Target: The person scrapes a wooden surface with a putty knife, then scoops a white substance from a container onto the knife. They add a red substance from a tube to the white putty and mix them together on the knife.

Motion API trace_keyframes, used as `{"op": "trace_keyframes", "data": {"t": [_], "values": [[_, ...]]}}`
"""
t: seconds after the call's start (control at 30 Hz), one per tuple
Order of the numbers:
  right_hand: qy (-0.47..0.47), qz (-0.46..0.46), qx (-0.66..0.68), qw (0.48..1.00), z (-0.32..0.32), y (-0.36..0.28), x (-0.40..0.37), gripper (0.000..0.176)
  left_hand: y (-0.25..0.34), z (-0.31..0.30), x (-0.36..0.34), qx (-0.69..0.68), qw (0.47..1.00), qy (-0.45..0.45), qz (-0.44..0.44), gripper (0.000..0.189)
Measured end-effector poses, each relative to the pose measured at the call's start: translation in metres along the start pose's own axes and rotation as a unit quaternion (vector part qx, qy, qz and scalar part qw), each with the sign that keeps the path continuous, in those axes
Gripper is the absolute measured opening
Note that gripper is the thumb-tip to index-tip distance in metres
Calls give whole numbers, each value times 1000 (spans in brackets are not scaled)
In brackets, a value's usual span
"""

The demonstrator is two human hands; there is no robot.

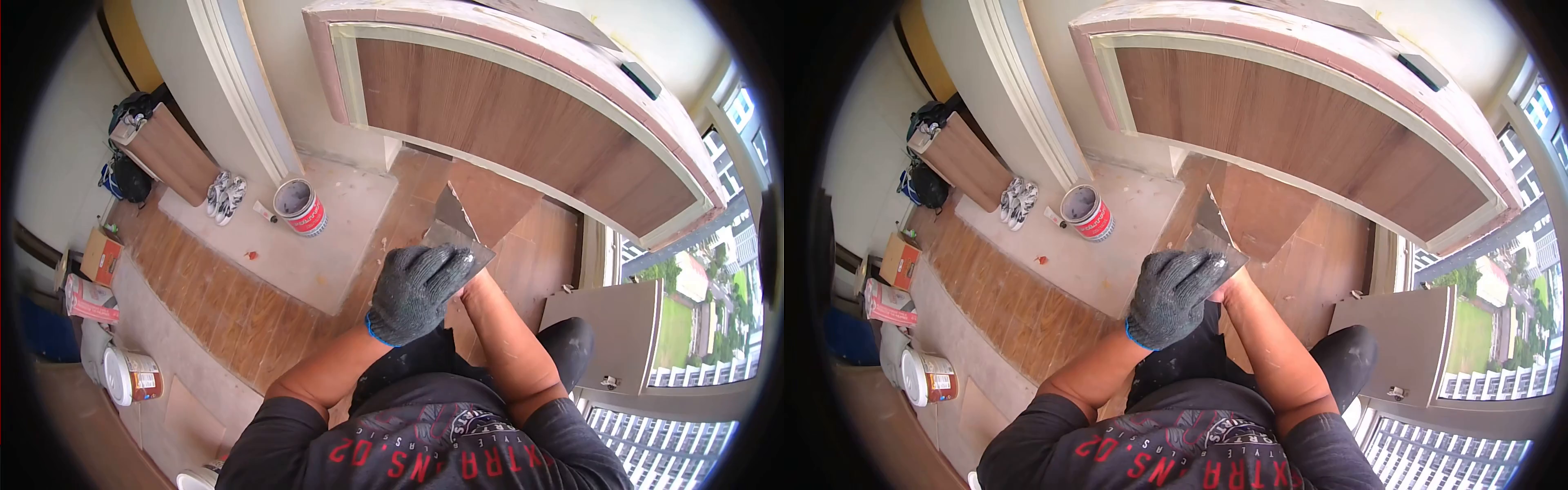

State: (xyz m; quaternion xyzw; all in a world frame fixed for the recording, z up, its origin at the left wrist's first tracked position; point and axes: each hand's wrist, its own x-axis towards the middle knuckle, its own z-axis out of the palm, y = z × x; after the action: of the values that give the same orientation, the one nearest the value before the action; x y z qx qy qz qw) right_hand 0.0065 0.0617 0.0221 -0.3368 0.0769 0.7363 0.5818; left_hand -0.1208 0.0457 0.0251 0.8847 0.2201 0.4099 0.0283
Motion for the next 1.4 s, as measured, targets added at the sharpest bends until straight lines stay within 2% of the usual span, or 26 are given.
{"op": "trace_keyframes", "data": {"t": [0.03,0.1,0.17,0.23,0.27,0.3,0.33,0.37,0.4,0.43,0.47,0.53,0.6,0.67,0.73,0.83,0.93,1.03,1.07,1.1,1.17,1.2,1.27,1.3,1.37,1.4], "values": [[8,12,-1,1000,3,-2,-4,42,-1,3,2,10,1000,-2,5,52],[-64,23,-47,997,-42,-5,32,44,-7,6,9,21,1000,-2,-2,53],[-111,41,-92,989,-61,-5,37,48,-21,3,23,24,999,4,-27,52],[-132,67,-133,980,-50,-3,13,52,-49,0,36,26,996,-34,-81,54],[-128,28,-247,960,-31,-4,-7,58,-67,-1,39,18,994,-39,-101,54],[-110,16,-230,967,-31,-5,-6,57,-95,5,32,87,995,20,-51,50],[-92,2,-213,973,-31,-7,-7,57,-118,12,16,147,984,37,-94,35],[-75,-12,-194,978,-33,-11,-6,56,-119,5,17,6,979,96,-178,33],[-80,-98,-232,964,-42,-15,0,51,-115,-6,17,-135,945,149,-259,30],[-63,-117,-193,972,-41,-17,3,48,-113,-20,17,-269,881,200,-333,29],[-81,-112,-183,973,-41,-17,4,46,-117,-36,16,-263,895,165,-322,32],[-139,-89,-162,973,-34,-13,-2,42,-125,-33,3,-408,796,229,-384,33],[-178,-11,-175,968,-40,-5,8,41,-133,-20,-14,-518,688,266,-432,33],[-221,52,-180,957,-41,6,17,39,-139,-11,-32,-513,650,173,-533,32],[-213,95,-175,957,-37,23,21,36,-126,-4,-42,-435,724,105,-525,35],[-215,103,-161,958,-38,28,23,35,-116,-7,-53,-432,751,37,-499,36],[-204,88,-153,963,-42,27,24,38,-114,-15,-68,-365,774,-35,-516,39],[-222,81,-86,968,-44,15,21,40,-121,-29,-83,-232,818,-205,-484,46],[-235,80,-55,967,-42,7,19,40,-120,-30,-91,-100,870,-280,-394,55],[-228,40,-60,971,-31,-1,11,39,-119,-28,-105,-80,873,-286,-386,54],[-179,-45,-108,977,-16,-12,7,38,-111,-31,-114,-93,883,-145,-437,38],[-70,-83,-133,985,-9,-14,5,37,-105,-36,-111,-51,920,-94,-377,34],[-40,-173,-167,970,-22,-13,24,44,-90,-51,-93,31,969,23,-246,29],[-19,-210,-196,958,-23,-11,26,48,-83,-56,-83,44,983,3,-176,29],[96,-261,-348,895,-16,3,20,63,-71,-62,-67,71,996,-35,-39,33],[153,-283,-417,850,-12,11,12,70,-70,-61,-64,94,993,-45,-47,34]]}}
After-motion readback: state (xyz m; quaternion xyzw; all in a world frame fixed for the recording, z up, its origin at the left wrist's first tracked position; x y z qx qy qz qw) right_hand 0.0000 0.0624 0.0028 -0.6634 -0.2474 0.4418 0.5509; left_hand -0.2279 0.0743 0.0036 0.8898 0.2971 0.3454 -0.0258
